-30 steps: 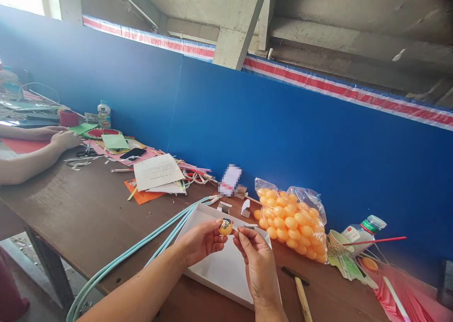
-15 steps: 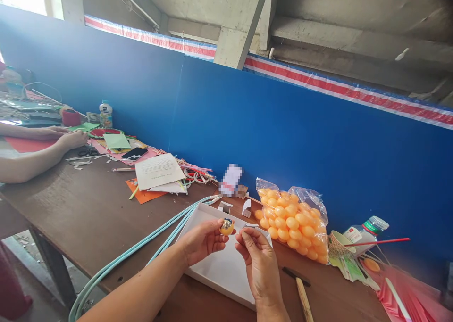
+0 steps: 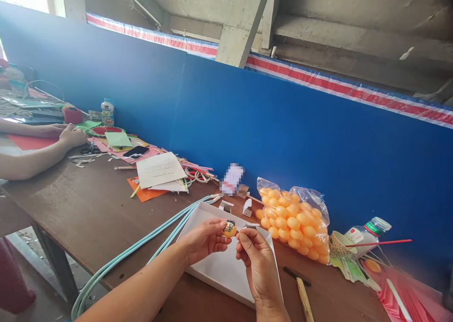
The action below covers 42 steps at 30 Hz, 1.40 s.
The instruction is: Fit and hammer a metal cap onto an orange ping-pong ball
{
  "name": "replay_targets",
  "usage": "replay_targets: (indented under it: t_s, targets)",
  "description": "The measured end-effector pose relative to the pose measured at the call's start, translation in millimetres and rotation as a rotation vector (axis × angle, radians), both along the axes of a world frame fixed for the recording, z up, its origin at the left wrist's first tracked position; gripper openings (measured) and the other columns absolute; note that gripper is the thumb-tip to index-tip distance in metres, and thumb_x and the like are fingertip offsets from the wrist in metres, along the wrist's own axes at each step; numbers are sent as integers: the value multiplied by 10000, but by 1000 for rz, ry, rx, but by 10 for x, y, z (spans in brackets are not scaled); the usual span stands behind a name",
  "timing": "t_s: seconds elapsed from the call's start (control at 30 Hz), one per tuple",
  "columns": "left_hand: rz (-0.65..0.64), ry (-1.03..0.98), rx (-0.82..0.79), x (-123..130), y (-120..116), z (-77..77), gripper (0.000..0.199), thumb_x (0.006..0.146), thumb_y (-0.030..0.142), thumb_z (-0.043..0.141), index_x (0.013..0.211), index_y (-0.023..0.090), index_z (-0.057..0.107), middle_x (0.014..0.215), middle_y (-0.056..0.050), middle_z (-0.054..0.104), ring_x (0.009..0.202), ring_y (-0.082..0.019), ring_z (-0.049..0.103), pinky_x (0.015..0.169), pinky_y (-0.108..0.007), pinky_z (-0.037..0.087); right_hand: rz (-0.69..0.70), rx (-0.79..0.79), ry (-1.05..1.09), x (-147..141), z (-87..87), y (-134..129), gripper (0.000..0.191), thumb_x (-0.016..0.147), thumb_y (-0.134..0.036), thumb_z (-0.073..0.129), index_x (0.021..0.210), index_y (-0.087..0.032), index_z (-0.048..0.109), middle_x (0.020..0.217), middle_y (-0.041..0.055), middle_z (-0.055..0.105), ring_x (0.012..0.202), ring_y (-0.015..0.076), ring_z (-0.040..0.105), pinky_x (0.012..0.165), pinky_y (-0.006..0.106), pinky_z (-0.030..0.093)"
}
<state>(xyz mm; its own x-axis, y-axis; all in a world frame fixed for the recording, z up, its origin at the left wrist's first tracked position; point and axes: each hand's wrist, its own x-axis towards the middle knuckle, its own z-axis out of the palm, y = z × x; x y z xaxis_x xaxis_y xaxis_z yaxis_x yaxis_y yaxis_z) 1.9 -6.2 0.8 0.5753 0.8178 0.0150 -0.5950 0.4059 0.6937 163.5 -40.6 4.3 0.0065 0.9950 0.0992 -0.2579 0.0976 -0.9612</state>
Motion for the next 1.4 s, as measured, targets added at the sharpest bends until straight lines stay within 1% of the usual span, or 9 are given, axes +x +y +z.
replay_targets:
  t_s: [0.17, 0.43, 0.6, 0.87, 1.03, 1.23, 1.4]
  targets:
    - [2, 12, 1, 1, 4, -19, 220, 777, 294, 640, 920, 129, 614, 872, -75, 644, 698, -110, 610, 644, -218, 451, -11, -29, 24, 6, -17, 23, 184, 749, -307, 682, 863, -182, 611, 740, -1, 587, 555, 71, 452, 489, 193, 372]
    - [-25, 9, 17, 9, -8, -2, 260, 778, 305, 640, 965, 124, 635, 886, -78, 633, 702, -97, 590, 664, -213, 439, -9, -51, 41, 5, -31, 38, 192, 746, -318, 687, 868, -186, 620, 663, -27, 529, 527, 59, 401, 475, 178, 346]
    - [-30, 19, 32, 4, -10, 0, 264, 793, 300, 621, 982, 116, 646, 887, -84, 630, 710, -96, 580, 684, -215, 437, 5, -51, 36, 6, -31, 29, 179, 768, -321, 667, 876, -187, 615, 621, -37, 516, 515, 51, 396, 482, 171, 335]
    - [-12, 49, 35, -6, 2, -10, 305, 774, 288, 642, 1031, 124, 653, 899, -91, 634, 717, -106, 575, 707, -230, 436, 16, -67, 46, 4, -34, 38, 181, 758, -321, 676, 869, -190, 620, 592, -46, 502, 502, 53, 402, 481, 176, 331]
    - [-4, 60, 36, -8, 0, -7, 315, 772, 288, 644, 1042, 127, 655, 901, -93, 633, 716, -108, 572, 701, -233, 432, 40, -73, 52, 6, -26, 25, 170, 764, -320, 669, 872, -195, 625, 594, -47, 512, 501, 51, 408, 487, 173, 326]
    - [13, 70, 50, -17, 3, -28, 333, 757, 308, 658, 1048, 145, 654, 924, -98, 640, 722, -116, 576, 699, -242, 427, 38, -100, 68, 3, -2, 17, 203, 744, -327, 689, 871, -182, 626, 594, -41, 508, 501, 52, 411, 485, 173, 332]
    - [18, 95, 67, -19, -2, -18, 349, 756, 314, 659, 1060, 143, 654, 916, -95, 633, 713, -108, 563, 701, -241, 425, 55, -108, 91, 18, -30, 34, 205, 746, -316, 687, 876, -171, 622, 590, -40, 492, 503, 52, 408, 482, 174, 331]
